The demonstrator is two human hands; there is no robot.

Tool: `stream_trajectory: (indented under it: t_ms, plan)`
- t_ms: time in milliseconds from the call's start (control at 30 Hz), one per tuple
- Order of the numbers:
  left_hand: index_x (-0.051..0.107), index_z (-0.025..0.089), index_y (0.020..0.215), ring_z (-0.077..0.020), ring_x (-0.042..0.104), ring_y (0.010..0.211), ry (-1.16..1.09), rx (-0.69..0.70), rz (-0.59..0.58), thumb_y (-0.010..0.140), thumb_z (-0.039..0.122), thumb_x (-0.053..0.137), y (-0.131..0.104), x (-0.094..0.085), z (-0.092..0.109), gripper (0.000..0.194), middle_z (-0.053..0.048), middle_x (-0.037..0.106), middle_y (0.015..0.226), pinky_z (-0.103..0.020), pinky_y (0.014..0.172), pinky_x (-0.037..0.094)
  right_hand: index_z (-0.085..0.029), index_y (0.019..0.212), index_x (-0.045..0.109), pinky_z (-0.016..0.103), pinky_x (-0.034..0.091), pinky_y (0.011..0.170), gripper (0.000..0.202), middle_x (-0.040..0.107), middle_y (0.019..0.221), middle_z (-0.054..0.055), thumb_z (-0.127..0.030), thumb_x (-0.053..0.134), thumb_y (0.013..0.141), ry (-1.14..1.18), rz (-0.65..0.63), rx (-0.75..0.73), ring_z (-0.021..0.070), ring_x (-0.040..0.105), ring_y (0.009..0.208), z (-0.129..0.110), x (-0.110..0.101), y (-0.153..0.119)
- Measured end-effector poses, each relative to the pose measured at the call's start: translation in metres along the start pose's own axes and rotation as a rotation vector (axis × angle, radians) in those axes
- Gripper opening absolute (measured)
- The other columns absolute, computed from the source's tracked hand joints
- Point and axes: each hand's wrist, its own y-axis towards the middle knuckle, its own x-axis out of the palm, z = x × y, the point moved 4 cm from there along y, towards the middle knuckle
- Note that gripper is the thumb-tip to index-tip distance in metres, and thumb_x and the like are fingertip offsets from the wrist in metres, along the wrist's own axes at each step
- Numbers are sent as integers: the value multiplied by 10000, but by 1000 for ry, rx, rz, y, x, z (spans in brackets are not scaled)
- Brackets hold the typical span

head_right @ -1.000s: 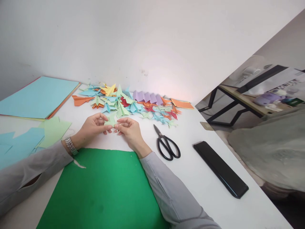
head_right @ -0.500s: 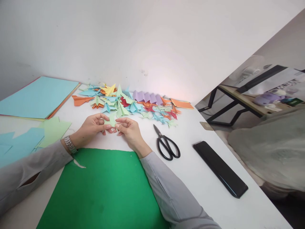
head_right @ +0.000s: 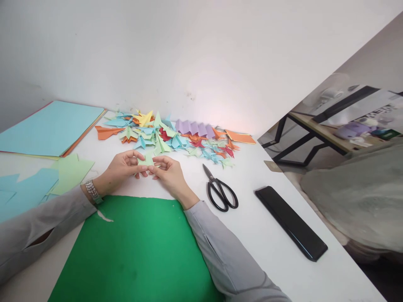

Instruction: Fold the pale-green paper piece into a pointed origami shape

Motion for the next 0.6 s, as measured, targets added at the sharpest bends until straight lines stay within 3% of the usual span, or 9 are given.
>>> stream_trajectory:
  t_ms: [267, 600]
  plan:
    - [534, 152, 860, -165, 661, 546, 30, 63, 5, 594, 330, 826, 0, 0, 1, 433, 13, 641, 538, -235, 481, 485, -169, 663, 600, 243, 455, 501, 423, 661, 546, 0, -545, 784, 599, -141, -65, 34, 106, 580, 477, 1, 4, -2]
    - [528, 157, 835, -137, 614, 470, 42, 50, 3, 576, 306, 838, -1, 0, 3, 431, 21, 629, 503, -228, 468, 470, -171, 630, 614, 249, 428, 503, 386, 659, 547, 7, -523, 772, 641, -153, -111, 15, 111, 565, 480, -2, 5, -3]
